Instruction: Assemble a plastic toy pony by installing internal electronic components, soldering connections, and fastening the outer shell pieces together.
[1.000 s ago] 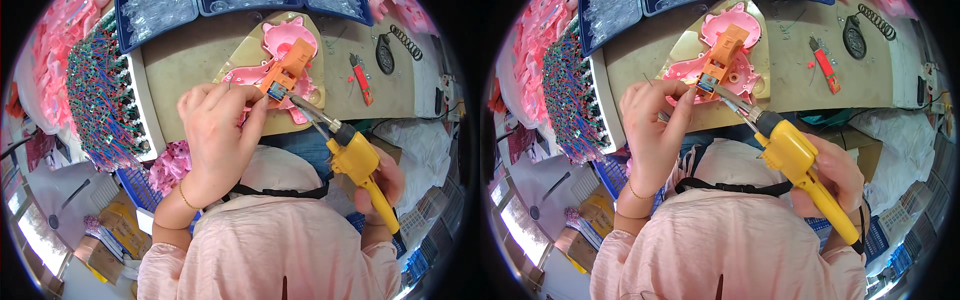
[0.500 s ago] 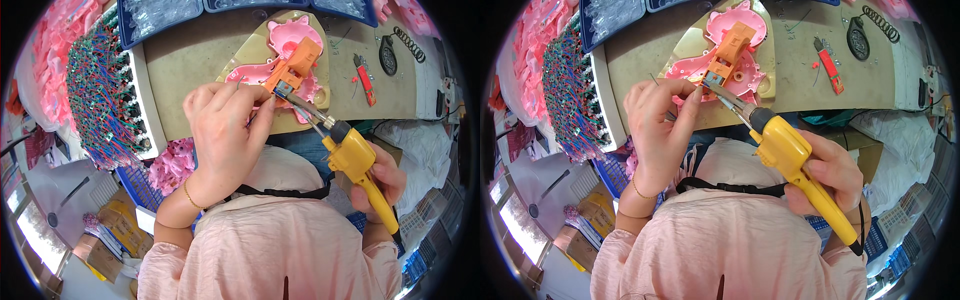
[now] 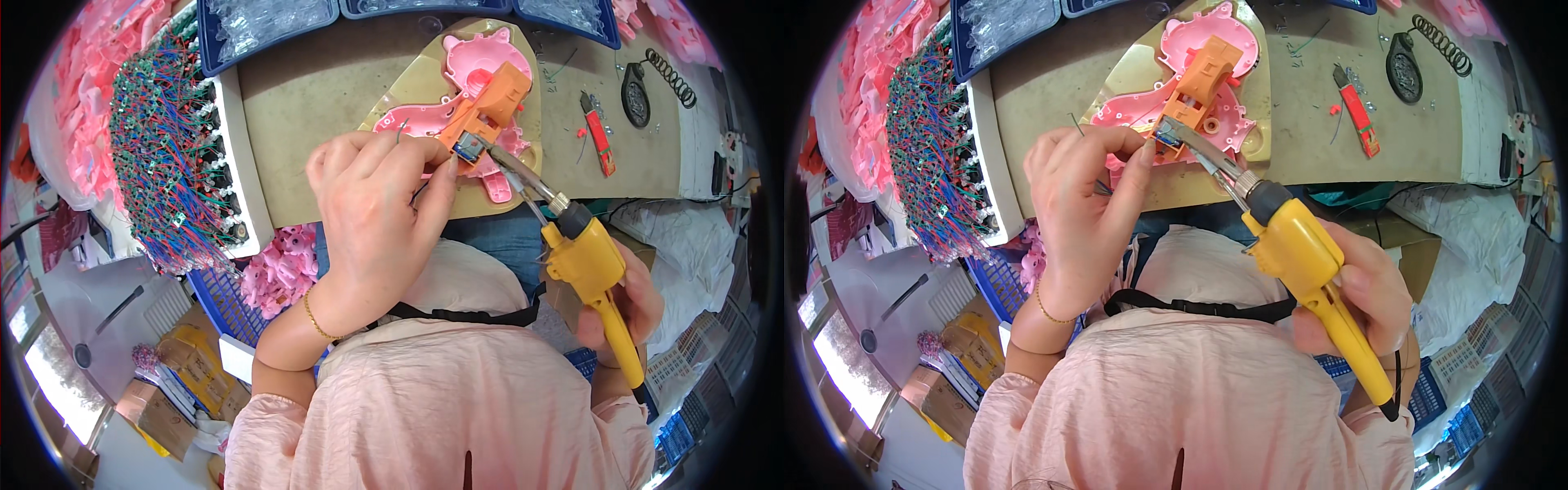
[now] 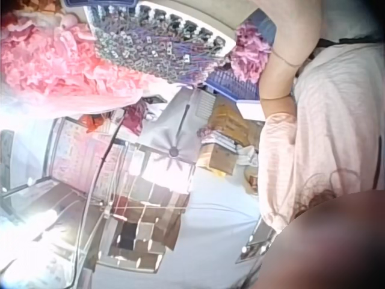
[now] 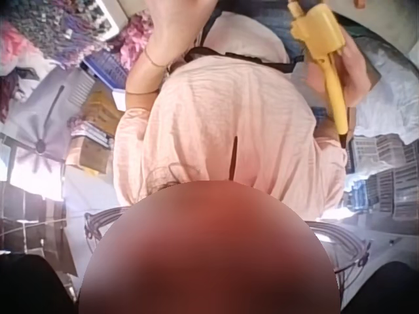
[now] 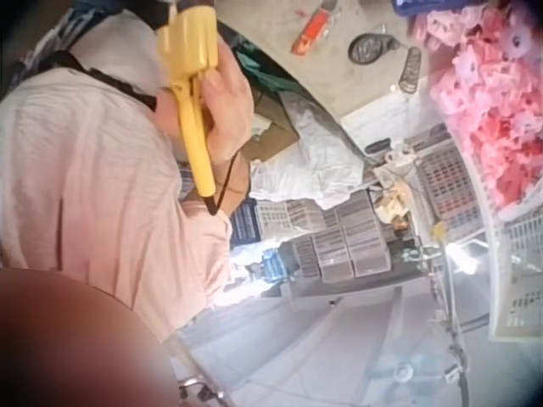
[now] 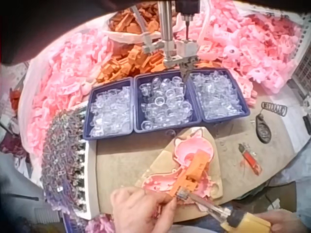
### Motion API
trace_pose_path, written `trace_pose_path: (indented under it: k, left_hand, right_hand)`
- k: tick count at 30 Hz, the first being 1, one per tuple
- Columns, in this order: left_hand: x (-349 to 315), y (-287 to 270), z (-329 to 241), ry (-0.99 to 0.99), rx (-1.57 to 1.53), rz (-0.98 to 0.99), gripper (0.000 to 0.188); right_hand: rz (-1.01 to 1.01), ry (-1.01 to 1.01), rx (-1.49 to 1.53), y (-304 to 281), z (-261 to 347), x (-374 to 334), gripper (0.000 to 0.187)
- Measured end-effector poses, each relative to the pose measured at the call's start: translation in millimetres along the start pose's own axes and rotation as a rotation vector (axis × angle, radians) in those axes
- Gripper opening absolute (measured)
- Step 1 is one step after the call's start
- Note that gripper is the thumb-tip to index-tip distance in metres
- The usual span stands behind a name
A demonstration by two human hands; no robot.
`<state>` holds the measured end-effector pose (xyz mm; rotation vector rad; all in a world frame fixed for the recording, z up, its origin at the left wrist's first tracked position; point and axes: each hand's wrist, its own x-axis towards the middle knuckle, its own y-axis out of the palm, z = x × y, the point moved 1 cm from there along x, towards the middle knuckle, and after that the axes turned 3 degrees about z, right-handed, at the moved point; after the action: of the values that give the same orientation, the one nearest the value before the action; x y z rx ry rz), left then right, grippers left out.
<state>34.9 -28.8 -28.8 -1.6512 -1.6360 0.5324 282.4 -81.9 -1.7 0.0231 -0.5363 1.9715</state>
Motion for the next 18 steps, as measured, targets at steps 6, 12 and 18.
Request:
trace_pose_path:
  k: [6,12,18]
  left_hand:
    - [-1.2,-3.5,2.5,0.063,0.074,-0.060,0.012]
    - [-8.3,-3.5,20.8,-0.043,-0.306,-0.131,0.036]
    - [2.6,-2.9,23.5,-0.320,-0.806,-0.058,0.056]
  right_hand:
    - [-0.117,0.022,0.079,-5.1,-9.2,-9.6,0.056]
    - [-0.352,0.143,0.167,-6.2,-11.7,-27.4,0.070]
    - [-0.553,0.271,-0.107,0.2,-4.1,-11.7,0.063]
